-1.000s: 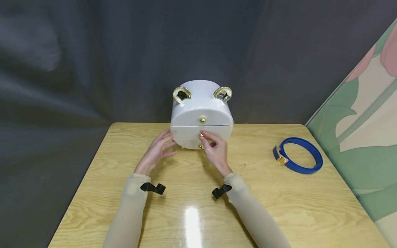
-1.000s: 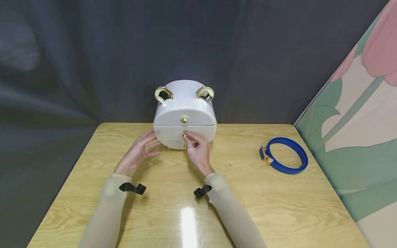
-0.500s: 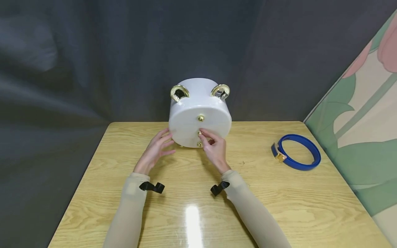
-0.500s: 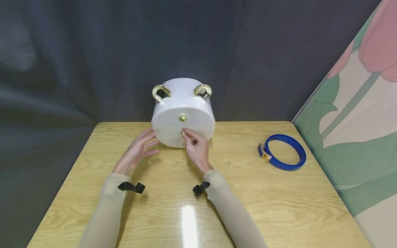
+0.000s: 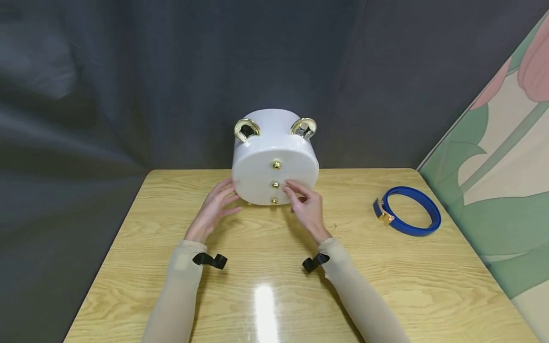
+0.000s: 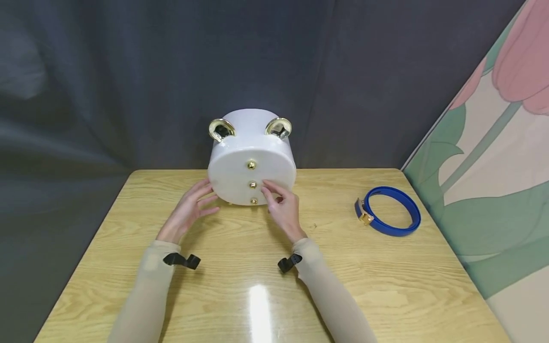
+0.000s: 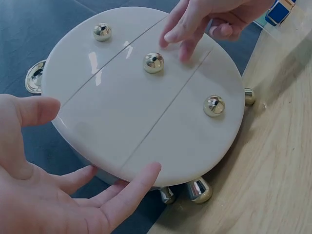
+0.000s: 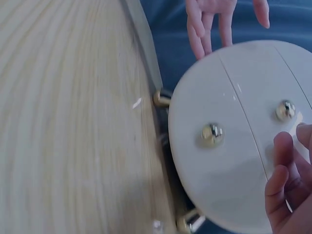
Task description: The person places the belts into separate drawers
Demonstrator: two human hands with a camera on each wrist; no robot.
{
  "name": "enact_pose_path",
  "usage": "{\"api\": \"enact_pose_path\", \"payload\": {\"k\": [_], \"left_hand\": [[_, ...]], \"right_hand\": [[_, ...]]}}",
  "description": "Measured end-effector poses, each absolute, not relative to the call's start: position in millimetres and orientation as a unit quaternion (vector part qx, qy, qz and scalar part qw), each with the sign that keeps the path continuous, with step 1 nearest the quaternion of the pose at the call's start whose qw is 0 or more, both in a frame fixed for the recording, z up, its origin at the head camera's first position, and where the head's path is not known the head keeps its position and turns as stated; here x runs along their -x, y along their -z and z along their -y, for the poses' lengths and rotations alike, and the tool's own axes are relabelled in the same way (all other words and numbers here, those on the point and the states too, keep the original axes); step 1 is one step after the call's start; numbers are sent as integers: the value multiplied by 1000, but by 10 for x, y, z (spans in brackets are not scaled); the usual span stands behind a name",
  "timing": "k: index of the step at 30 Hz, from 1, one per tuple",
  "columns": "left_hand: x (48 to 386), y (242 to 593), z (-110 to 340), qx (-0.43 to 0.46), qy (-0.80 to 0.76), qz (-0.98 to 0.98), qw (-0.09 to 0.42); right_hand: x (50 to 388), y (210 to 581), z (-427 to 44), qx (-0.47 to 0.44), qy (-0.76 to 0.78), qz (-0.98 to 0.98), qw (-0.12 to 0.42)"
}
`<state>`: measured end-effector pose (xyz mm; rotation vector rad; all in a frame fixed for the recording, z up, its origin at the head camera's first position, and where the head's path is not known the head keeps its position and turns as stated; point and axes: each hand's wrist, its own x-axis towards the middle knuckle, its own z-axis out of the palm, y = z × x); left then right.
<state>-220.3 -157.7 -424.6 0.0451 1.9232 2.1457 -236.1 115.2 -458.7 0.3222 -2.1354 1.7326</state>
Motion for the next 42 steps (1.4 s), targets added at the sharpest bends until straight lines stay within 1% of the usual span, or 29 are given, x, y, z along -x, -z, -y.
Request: {"api": "enact_pose_path", "payload": {"k": [8,13,17,30,42], "left_hand": [[2214,4305,1531,-8,-741,-658,131],[2232,4346,1513,-3,-743,-656,130],[2256,4382,1500,3,-747,-650,135],[2260,4450,1449,4,-755,-642,136],[2290,4497,1451,5,-749,-648,140]], "right_hand": [[2288,4628,-1413,-85,-594,780,177],[2270,4678,-1474,-90,-577,795,161],[2266,4726,-1462,-90,-568,806,139],[2294,4798,-1315,-96,-560,822,31],[2347,4819,-1237,-127,-563,817,11]]}}
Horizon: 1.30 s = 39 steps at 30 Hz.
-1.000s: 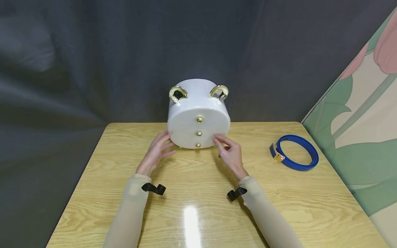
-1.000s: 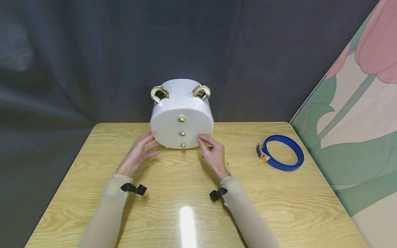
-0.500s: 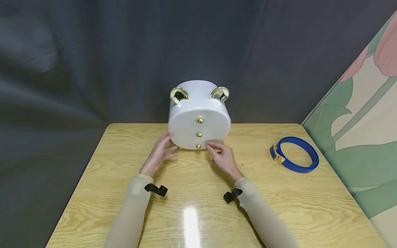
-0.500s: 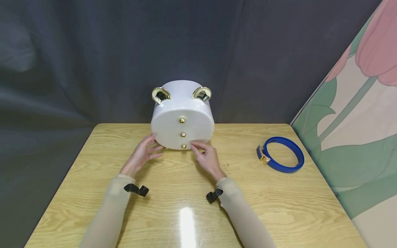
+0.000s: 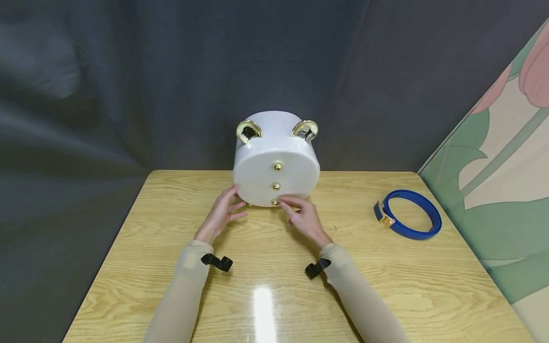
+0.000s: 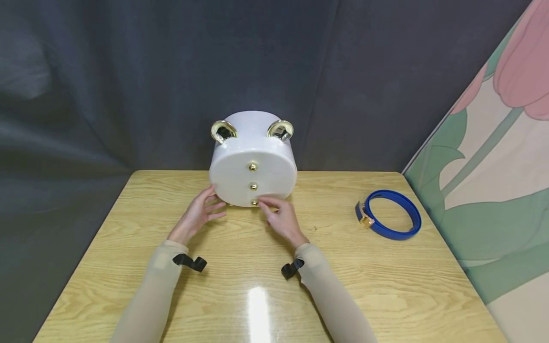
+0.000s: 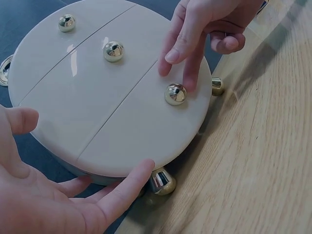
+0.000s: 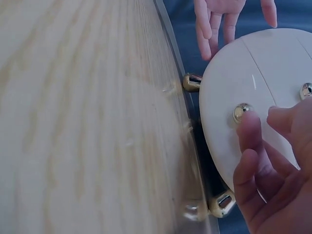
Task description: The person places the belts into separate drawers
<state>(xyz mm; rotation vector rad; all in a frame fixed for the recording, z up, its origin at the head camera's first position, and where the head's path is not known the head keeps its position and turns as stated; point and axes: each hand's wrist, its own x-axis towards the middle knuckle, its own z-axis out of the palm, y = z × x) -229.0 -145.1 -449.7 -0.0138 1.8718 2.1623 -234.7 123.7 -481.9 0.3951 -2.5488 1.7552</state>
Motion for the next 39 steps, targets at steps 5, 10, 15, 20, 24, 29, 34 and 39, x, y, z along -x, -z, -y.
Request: {"api": "enact_pose_path", "payload": {"k": [5,10,15,20,24,29,34,39], "left_hand": [[2298,4513,1443,5,-746,-650,143],[2299,4517,1432,0,-746,-650,145],[2301,4519,1419,1,-748,-647,146],[2310,4527,1415,0,-746,-650,146],[2309,4525,1424,0,-745,-651,146],[2305,4527,1444,-2,-747,-650,140],[2306,4535,1442,-2,-747,-650,142],[2312,4542,1432,-3,-746,-650,144]], "right_hand": [[2386,4847,-1241,-138,-558,818,-13],[2437,4886,-1238,-154,-565,810,-42],[2482,4939,-1200,-156,-579,799,-42],[2490,4960,-1122,-119,-601,790,-20],[2489,4968,-1057,-103,-611,785,7],[2471,4969,-996,-97,-613,783,30],[2447,4962,-982,-90,-592,799,57],[2446,4953,-991,-96,-579,807,63]]}}
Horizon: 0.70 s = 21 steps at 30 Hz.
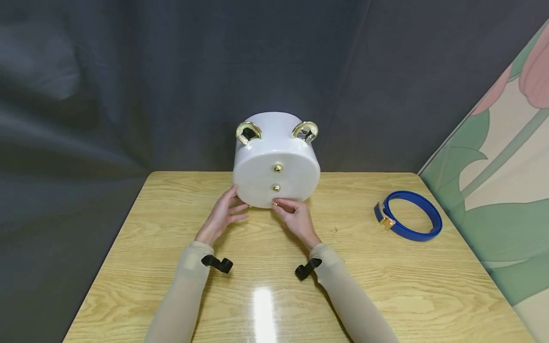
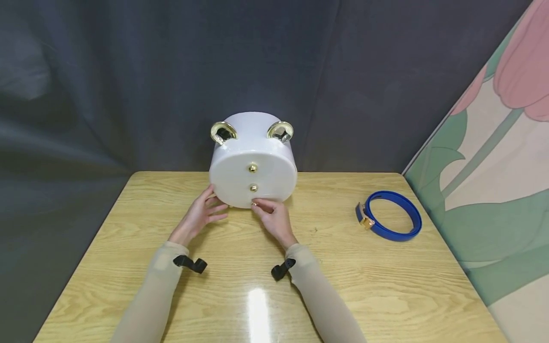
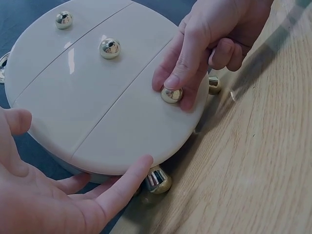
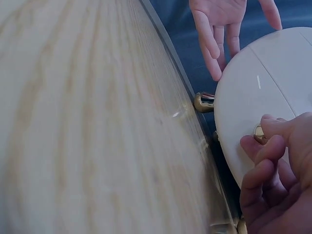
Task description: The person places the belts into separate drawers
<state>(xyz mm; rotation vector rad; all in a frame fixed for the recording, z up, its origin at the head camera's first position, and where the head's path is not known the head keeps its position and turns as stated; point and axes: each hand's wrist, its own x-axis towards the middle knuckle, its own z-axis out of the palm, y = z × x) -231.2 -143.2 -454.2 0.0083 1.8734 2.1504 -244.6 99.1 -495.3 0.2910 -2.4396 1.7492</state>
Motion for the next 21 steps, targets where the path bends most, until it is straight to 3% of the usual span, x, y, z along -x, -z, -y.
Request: {"api": "enact_pose_path", "payload": {"k": [8,16,21], "left_hand": [[2314,4534,1446,0,-752,-643,144],[2316,4551,1436,1,-750,-645,144],[2327,4557,1436,0,-744,-653,140]], "right_hand": [[2446,4943,-1025,-113,-580,806,47],[2487,4938,-1148,-153,-597,786,-55],[2491,4947,-1041,-143,-592,793,-23]]}}
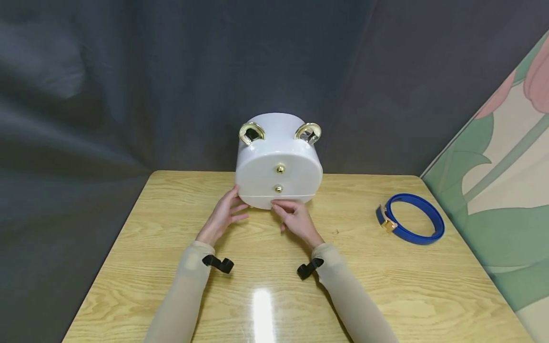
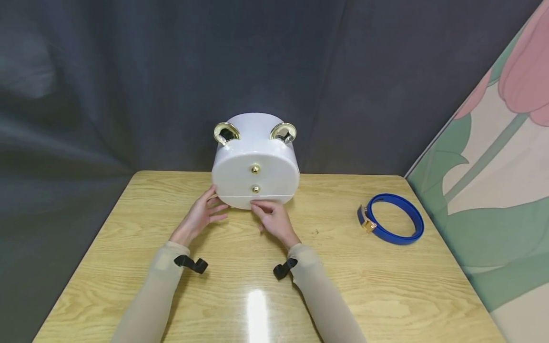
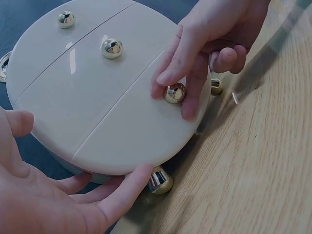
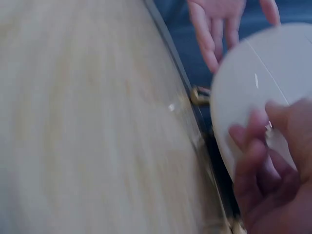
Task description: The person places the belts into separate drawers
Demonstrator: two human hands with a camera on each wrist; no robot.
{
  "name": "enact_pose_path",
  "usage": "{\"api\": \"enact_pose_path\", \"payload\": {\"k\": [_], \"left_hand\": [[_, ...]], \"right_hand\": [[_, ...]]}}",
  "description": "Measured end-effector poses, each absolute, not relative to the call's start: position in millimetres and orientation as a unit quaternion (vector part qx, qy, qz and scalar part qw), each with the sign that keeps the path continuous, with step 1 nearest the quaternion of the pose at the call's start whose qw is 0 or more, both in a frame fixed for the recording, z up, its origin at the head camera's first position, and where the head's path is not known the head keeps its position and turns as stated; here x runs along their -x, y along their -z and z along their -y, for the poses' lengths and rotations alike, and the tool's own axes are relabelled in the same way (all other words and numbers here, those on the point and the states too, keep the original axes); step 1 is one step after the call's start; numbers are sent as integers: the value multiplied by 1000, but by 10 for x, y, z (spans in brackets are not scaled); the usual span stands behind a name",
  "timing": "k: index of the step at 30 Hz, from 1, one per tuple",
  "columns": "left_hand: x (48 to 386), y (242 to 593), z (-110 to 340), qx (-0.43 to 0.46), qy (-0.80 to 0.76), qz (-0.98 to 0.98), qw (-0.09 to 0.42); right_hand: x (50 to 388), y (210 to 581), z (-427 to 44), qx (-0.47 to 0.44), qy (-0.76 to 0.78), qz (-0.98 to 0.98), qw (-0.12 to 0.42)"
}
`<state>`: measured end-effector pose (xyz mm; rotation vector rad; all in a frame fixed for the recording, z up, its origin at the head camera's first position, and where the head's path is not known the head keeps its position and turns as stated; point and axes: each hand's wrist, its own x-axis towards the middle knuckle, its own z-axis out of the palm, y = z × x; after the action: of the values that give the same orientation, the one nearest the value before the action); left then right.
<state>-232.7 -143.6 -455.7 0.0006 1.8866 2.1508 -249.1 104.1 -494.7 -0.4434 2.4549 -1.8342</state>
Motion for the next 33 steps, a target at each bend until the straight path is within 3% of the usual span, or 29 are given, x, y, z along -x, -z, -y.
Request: {"api": "enact_pose_path", "payload": {"k": [6,33], "left_hand": [[2329,4517,1416,11,-749,-648,137],[2342,4563,1368,30,-759,-640,120]], "right_hand": [[2467,4951,-947,99,597,-795,-30],[2306,4899,-1023,114,594,-796,23]]}}
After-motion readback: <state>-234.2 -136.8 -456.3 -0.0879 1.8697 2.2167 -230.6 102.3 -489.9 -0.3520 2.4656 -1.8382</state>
